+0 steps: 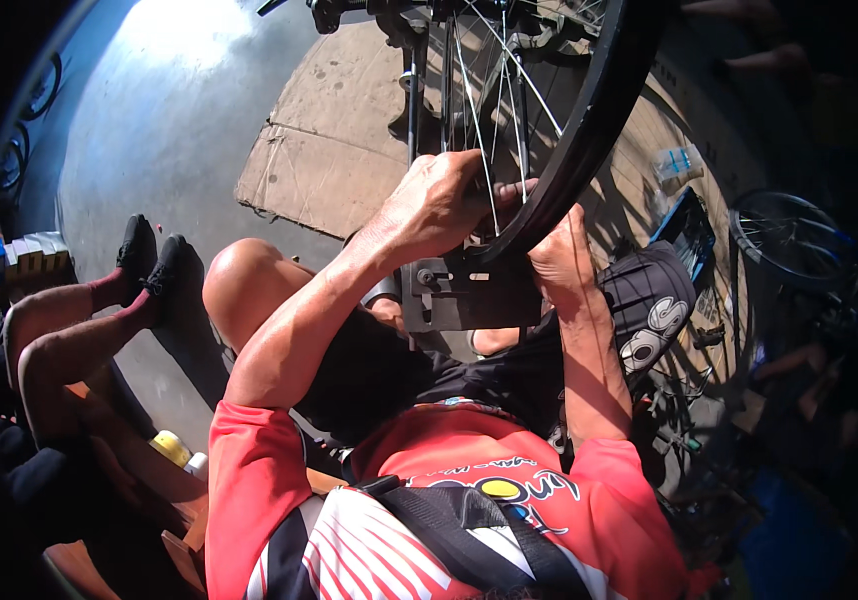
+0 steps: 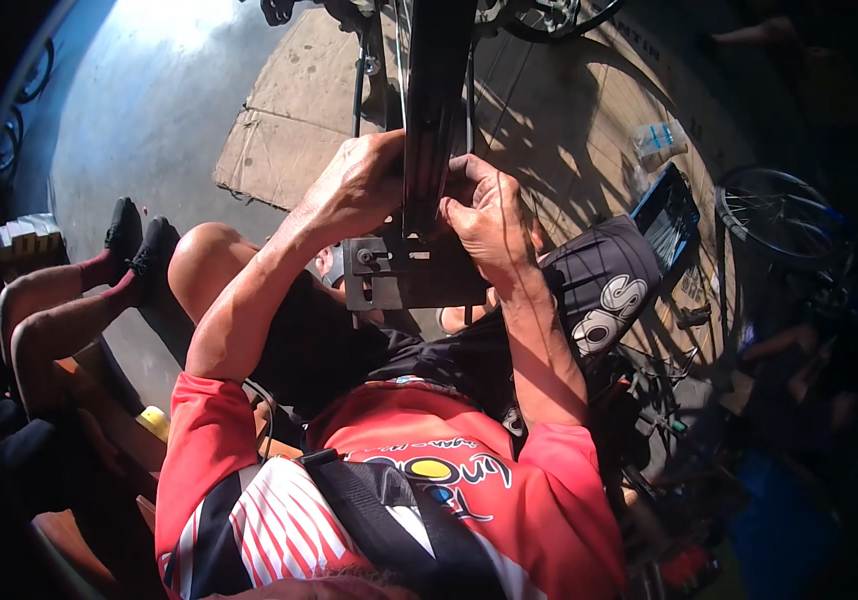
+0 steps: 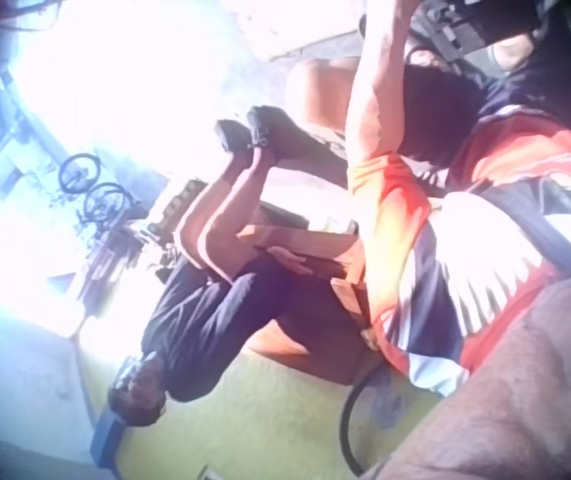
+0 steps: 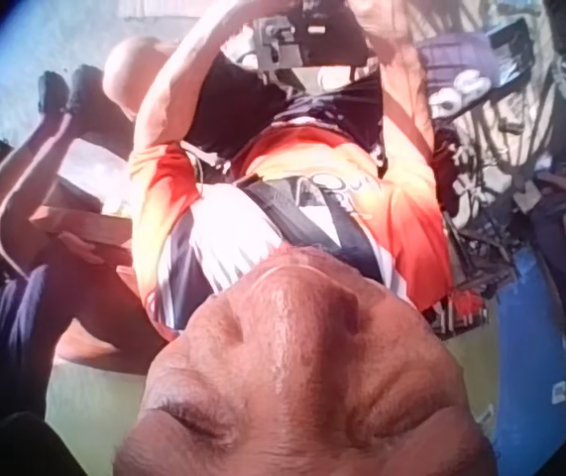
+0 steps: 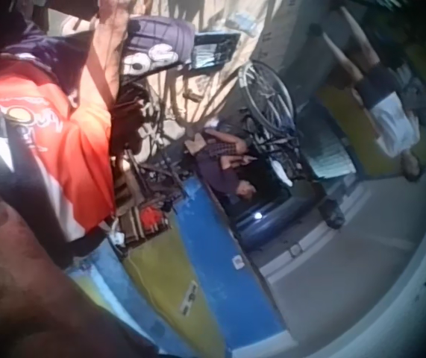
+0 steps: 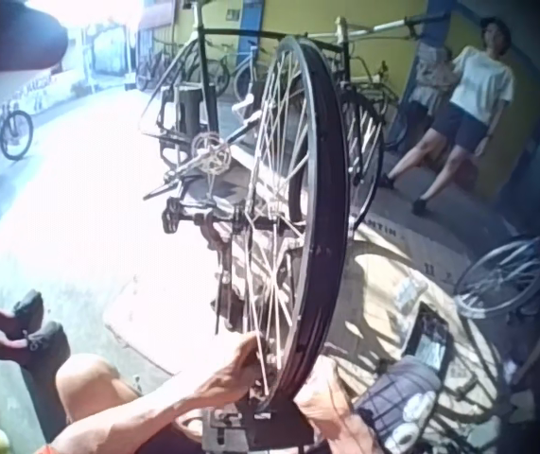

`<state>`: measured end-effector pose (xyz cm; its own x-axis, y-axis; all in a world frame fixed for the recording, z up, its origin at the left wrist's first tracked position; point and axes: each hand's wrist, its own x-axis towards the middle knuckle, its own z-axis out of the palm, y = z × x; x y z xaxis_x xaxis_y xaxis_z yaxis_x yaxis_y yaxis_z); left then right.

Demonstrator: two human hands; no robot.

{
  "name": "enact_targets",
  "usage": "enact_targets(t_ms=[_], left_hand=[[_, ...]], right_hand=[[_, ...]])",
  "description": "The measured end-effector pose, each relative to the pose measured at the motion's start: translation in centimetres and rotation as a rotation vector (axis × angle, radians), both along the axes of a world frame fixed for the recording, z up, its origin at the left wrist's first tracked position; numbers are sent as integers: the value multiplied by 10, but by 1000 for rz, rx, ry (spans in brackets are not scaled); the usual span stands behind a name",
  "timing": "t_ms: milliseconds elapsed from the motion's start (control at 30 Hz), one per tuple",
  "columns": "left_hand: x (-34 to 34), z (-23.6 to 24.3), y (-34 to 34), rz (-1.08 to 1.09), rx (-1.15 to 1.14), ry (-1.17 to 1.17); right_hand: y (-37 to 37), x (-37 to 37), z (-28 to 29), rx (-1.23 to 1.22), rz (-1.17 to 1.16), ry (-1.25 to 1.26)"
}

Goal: The person is adjusting the spokes on a bicycle wheel using a spoke wrench at a repair station.

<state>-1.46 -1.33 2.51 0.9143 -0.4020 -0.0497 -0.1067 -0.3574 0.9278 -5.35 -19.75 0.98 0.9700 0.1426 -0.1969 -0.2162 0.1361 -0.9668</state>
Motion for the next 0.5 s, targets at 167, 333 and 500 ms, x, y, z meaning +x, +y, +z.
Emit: enact_targets(t_ms=[167,333,500], left_hand=[[6,-16,9,20,-157,35],[13,1,18,-158,71,235],[4,-20,33,-116,-302,482]], right_hand=[[2,-1,-1,19,-68,0],[13,-7,21,-102,-7,-75],[14,-3,32,-158,60,-58]])
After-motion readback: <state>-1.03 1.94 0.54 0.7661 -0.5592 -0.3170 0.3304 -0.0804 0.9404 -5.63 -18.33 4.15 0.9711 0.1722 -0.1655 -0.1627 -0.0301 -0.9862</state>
